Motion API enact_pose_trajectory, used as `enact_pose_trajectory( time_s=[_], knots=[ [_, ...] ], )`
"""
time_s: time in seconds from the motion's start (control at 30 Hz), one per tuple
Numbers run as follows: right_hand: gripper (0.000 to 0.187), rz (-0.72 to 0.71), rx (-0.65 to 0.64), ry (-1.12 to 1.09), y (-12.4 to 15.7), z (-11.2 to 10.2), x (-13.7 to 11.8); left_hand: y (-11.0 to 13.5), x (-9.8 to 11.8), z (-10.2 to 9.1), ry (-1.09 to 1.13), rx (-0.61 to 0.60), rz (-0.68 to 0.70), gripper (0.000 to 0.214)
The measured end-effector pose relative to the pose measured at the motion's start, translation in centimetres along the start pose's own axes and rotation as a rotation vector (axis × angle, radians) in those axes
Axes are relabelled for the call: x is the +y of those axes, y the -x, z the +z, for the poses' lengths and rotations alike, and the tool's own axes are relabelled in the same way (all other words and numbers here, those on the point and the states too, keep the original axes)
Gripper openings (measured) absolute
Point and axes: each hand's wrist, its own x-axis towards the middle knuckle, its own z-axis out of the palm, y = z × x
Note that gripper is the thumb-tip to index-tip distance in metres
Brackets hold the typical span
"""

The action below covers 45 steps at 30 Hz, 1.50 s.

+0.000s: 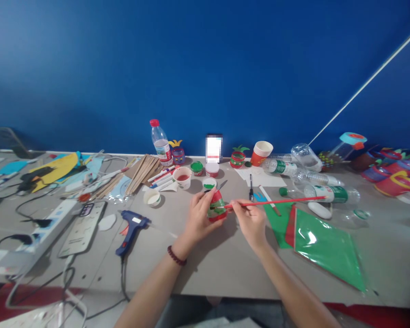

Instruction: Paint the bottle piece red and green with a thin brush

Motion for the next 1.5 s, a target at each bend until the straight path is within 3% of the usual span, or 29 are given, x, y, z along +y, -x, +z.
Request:
enact_pose_trajectory(
  time_s=[0.2, 0.43, 0.57, 0.73, 0.93, 1.2, 1.33, 1.5],
  knots=[
    [0.022, -0.214, 0.069, 0.188, -0.3, -0.8, -0.1, 0.0, -0.2, -0.1, 0.009, -0.008, -0.010, 0.087],
    [0.023, -0.172, 0.145, 0.214, -1.0, -1.7, 0.9, -0.2, -0.2, -0.4, 0.011, 0.010, -0.033, 0.087],
    [0.025, -0.149, 0.096, 0.151, -0.2, -0.9, 0.4, -0.2, -0.2, -0.3, 0.016, 0.023, -0.018, 0.088],
    [0.022, -0.282, 0.039, 0.210, 0.8, 0.2, -0.5, 0.0, -0.4, 0.0, -0.025, 0.037, -0.011, 0.085],
    [0.022, -0.394, 0.130, 0.331, 0.3, -0.4, -0.2, 0.0, -0.4, -0.2, -0.057, 0.032, -0.013, 0.087],
    [0.023, -0.280, 0.176, 0.326, -0.4, -1.4, 0.1, -0.2, -0.3, -0.5, -0.033, 0.021, -0.060, 0.090],
    [0.025, -0.215, 0.094, 0.216, 0.5, -0.5, -0.6, -0.2, -0.3, -0.3, -0.020, 0.029, -0.038, 0.089],
    [0.020, -0.318, 0.036, 0.229, 1.1, 0.3, -0.9, -0.1, -0.4, -0.1, -0.037, 0.043, -0.027, 0.086]
  ],
)
